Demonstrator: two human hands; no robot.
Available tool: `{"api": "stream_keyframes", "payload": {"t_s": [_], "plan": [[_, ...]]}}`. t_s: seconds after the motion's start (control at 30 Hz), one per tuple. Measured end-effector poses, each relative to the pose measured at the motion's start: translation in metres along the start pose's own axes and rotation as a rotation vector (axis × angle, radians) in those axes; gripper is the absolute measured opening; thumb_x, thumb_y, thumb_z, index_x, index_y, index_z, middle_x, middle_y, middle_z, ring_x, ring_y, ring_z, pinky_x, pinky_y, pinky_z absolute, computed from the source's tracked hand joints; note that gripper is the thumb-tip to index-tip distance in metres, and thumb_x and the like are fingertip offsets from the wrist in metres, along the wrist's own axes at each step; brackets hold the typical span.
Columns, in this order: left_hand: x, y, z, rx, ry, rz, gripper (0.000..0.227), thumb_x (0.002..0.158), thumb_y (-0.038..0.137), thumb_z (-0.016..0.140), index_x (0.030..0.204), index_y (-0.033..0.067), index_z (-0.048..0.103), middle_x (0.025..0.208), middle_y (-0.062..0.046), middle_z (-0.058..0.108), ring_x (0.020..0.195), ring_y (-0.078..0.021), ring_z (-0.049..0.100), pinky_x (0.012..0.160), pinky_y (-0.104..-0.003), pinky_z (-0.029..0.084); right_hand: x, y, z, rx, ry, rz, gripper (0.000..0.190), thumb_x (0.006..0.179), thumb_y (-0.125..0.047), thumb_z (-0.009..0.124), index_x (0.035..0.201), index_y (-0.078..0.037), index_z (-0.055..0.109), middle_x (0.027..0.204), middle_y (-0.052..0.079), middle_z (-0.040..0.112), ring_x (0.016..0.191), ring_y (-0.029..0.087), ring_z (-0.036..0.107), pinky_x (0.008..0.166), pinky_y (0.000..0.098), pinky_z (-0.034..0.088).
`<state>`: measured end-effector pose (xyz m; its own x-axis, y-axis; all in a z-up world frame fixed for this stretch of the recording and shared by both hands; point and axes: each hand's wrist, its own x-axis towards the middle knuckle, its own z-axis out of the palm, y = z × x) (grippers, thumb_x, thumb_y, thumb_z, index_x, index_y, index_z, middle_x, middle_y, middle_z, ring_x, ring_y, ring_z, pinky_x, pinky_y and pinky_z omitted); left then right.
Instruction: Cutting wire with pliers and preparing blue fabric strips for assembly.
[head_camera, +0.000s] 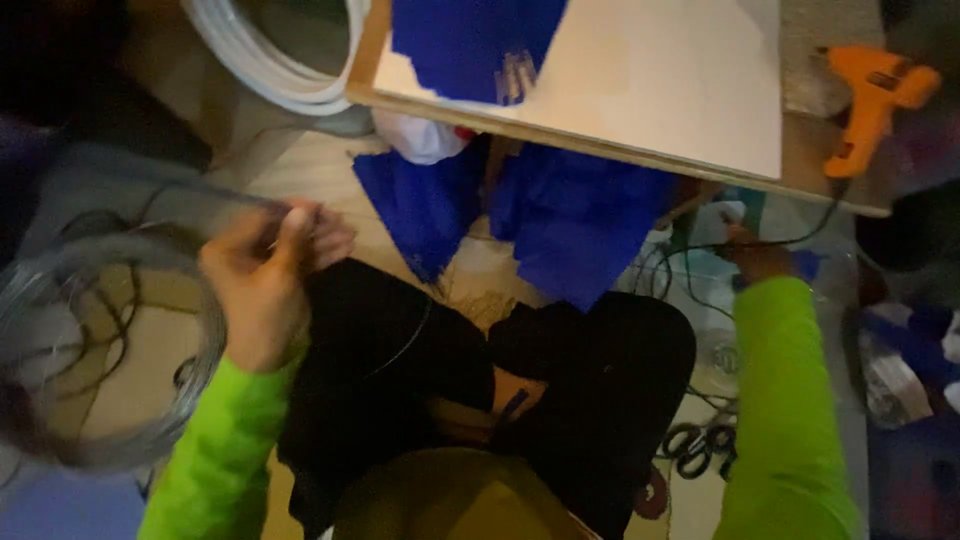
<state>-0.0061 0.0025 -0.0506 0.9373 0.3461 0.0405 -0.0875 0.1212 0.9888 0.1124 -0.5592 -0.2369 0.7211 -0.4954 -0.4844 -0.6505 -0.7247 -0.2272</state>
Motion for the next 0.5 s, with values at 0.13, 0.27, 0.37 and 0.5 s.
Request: {"api": "stream_keyframes", "payload": {"t_s": [0.13,0.27,0.37,0.5], "plan": [[0.0,-0.015,0.0,-0.269,0.011,-0.038,0.017,0.086,0.01,0.055,0.093,-0.0057,0.055,0.079,-0.015,0.061,0.068,-0.0198,0.064,0.063,-0.024,0.055,0.028,0.082,-0.001,-0.081,0.087,-0.441,0.039,0.082,-0.037,0.051,0.109,-0.009,0.055,0.077,0.013,0.052,0.057,0.027,0.046,0.052,0.0361,0.034],[-0.006,-0.028,-0.015,-0.298,0.105,-0.032,0.016,0.086,0.011,0.056,0.091,-0.004,0.057,0.082,-0.013,0.062,0.065,-0.0161,0.062,0.061,-0.021,0.054,0.039,0.206,0.047,-0.657,0.954,-0.755,0.031,0.103,-0.02,0.04,0.123,0.001,0.052,0.103,0.013,0.058,0.086,0.022,0.057,0.077,0.0279,0.047],[-0.014,-0.049,-0.03,-0.387,0.169,-0.044,0.017,0.087,0.012,0.055,0.093,-0.0035,0.056,0.085,-0.013,0.062,0.068,-0.0167,0.062,0.063,-0.022,0.053,-0.118,0.148,0.074,0.944,0.678,-0.527,0.049,0.099,0.002,0.044,0.142,-0.013,0.028,0.111,0.005,0.044,0.082,0.01,0.044,0.066,0.02,0.043],[-0.034,-0.073,-0.037,-0.385,0.214,-0.04,0.021,0.088,0.013,0.053,0.096,-0.0064,0.055,0.086,-0.015,0.06,0.076,-0.0203,0.063,0.067,-0.024,0.053,-0.263,0.016,0.075,1.488,0.375,-0.599,0.069,0.082,0.008,0.042,0.144,-0.018,0.03,0.12,-0.003,0.045,0.103,0.007,0.044,0.092,0.0177,0.043]]}}
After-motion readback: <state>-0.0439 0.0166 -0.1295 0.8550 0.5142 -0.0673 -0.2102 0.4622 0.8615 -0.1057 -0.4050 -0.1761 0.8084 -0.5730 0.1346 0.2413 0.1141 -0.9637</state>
